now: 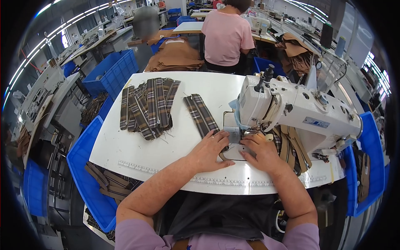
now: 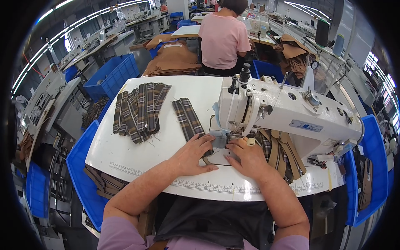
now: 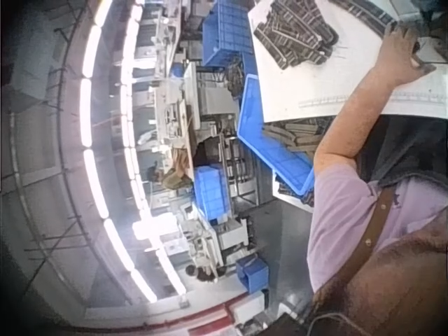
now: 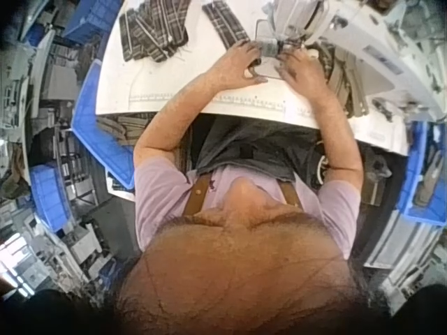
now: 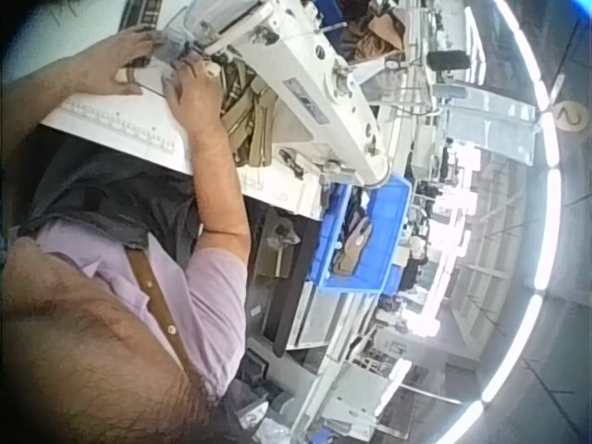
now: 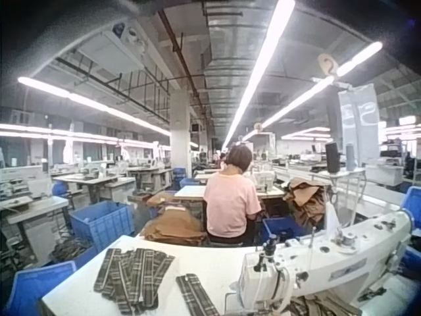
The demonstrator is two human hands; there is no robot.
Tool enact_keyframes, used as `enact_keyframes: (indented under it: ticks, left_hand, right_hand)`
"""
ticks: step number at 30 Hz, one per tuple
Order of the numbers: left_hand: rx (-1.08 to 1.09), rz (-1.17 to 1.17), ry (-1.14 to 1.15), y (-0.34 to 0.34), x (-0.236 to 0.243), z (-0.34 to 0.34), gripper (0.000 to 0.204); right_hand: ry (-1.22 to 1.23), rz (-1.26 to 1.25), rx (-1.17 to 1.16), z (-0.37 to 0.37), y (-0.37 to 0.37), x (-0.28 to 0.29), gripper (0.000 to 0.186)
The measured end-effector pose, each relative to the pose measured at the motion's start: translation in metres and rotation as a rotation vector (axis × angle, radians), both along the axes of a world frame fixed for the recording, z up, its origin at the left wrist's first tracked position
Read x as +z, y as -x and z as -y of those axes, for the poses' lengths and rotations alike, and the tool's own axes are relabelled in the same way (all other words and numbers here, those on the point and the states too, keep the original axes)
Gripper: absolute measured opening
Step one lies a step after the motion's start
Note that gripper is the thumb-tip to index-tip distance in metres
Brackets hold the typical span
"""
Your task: The recorder is using an industrial sewing machine to assemble leather or heavy fabric strips with zippers.
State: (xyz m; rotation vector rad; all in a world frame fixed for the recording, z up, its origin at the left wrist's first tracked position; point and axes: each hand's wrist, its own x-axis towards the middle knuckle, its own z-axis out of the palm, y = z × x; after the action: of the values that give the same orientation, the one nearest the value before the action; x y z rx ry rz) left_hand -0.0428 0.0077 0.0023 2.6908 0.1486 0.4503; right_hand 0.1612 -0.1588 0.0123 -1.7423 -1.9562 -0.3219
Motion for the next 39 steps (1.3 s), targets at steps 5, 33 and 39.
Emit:
enact_keyframes:
  ticks: [5, 33, 39]
  left_hand:
    - [0.052, -0.006, -0.118, 0.019, 0.014, 0.013, 0.105]
    - [0.547, 0.552, -0.141, 0.129, 0.022, -0.153, 0.04]
    - [0.853, 1.046, 0.488, 0.118, 0.063, -0.2, 0.03]
  right_hand:
    - [0.045, -0.029, -0.014, 0.002, -0.002, -0.002, 0.033]
    - [0.046, -0.098, 0.009, 0.004, -0.003, -0.004, 0.033]
    - [0.006, -0.075, 0.051, 0.003, -0.007, -0.01, 0.035]
